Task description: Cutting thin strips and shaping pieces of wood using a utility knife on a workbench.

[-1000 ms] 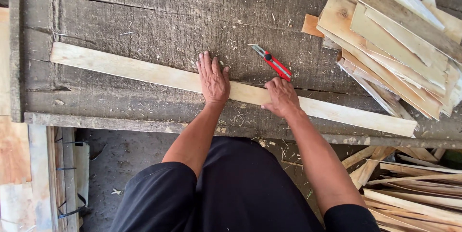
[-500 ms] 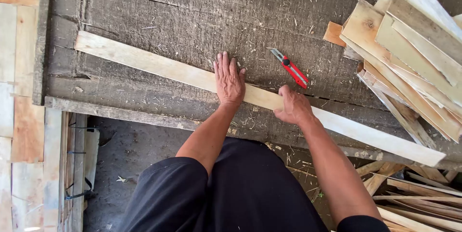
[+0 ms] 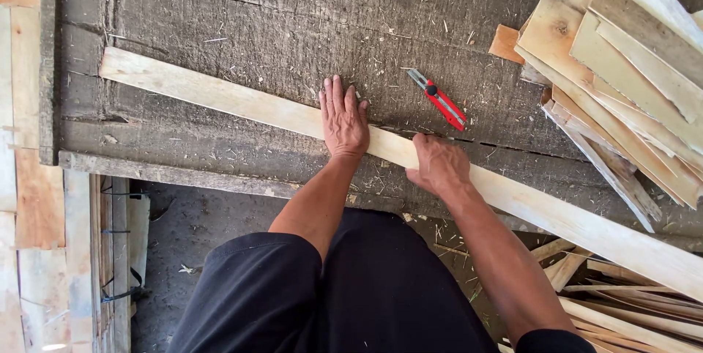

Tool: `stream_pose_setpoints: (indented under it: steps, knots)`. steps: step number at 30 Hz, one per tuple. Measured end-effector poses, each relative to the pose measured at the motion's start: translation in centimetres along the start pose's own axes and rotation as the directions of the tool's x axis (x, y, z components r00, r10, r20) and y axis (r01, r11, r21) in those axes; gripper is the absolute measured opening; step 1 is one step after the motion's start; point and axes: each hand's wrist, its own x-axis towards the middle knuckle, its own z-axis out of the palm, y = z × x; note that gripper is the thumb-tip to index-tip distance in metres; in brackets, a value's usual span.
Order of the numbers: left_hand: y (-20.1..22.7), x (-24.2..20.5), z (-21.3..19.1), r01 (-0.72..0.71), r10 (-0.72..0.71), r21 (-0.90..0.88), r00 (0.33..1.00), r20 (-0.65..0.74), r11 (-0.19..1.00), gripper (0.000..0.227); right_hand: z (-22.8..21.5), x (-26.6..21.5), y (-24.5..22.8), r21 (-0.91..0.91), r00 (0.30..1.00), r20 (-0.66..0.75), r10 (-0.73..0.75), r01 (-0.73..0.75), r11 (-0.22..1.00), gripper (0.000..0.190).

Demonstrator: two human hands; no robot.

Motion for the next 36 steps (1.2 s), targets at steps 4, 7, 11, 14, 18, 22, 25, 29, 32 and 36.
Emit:
stream_pose_setpoints:
  steps: [4,7,11,14,18,22,25,29,32,36]
  knots:
    - [-0.1,0.1,0.2,0.006,-0.006,0.001,1.000,-0.005,1.000,0.048,0.1,-0.5,-0.1,-0.019,0.999,0.035,0.005,-0.004,1.000,0.059]
    - [-0.1,0.3,0.2,-0.002,0.002,0.005,1.000,-0.012,1.000,0.048,0.0,-0.6,-0.2,-0.025,0.999,-0.037,-0.010,0.009,1.000,0.060]
    - [-0.5,-0.3,0.0,-0.039,0.039,-0.008,0.999,-0.017,0.999,0.051,0.6,-0.2,0.3,0.023,1.000,-0.024,0.009,-0.008,1.000,0.064]
    - [-0.7,-0.4,-1.9,-0.149,0.149,-0.012,0.988,-0.044,0.989,0.053,1.4,-0.6,1.8,0.065,0.999,-0.044,-0.027,0.030,0.997,0.062]
    - [-3.6,0.8,-6.3,-0.338,0.340,0.092,0.941,-0.003,0.937,0.046,1.8,-2.0,5.0,0.077,0.982,-0.156,-0.102,0.115,0.990,0.056]
    - [-7.5,2.4,-9.0,-0.364,0.344,0.144,0.927,0.148,0.920,0.048,2.9,-2.8,9.6,0.064,0.989,-0.141,-0.041,0.050,0.997,0.060]
    - [-7.6,2.5,-8.3,-0.359,0.327,0.084,0.907,0.264,0.929,0.051,2.4,-3.2,8.8,0.038,0.988,-0.152,0.019,-0.013,0.999,0.076]
    - [-4.4,1.9,-6.3,-0.268,0.195,0.098,0.867,0.459,0.959,0.060,1.8,-2.3,3.7,0.023,0.955,-0.267,-0.132,0.143,0.989,0.102]
    - [-3.2,1.2,-4.9,-0.249,0.181,0.091,0.869,0.461,0.964,0.059,4.9,0.5,0.9,-0.031,0.924,-0.321,-0.209,0.210,0.977,0.100]
    - [-3.0,0.5,-5.4,-0.322,0.322,-0.022,0.938,0.125,0.946,0.040,3.0,-0.5,-1.6,-0.033,0.885,-0.406,-0.227,0.234,0.972,0.098]
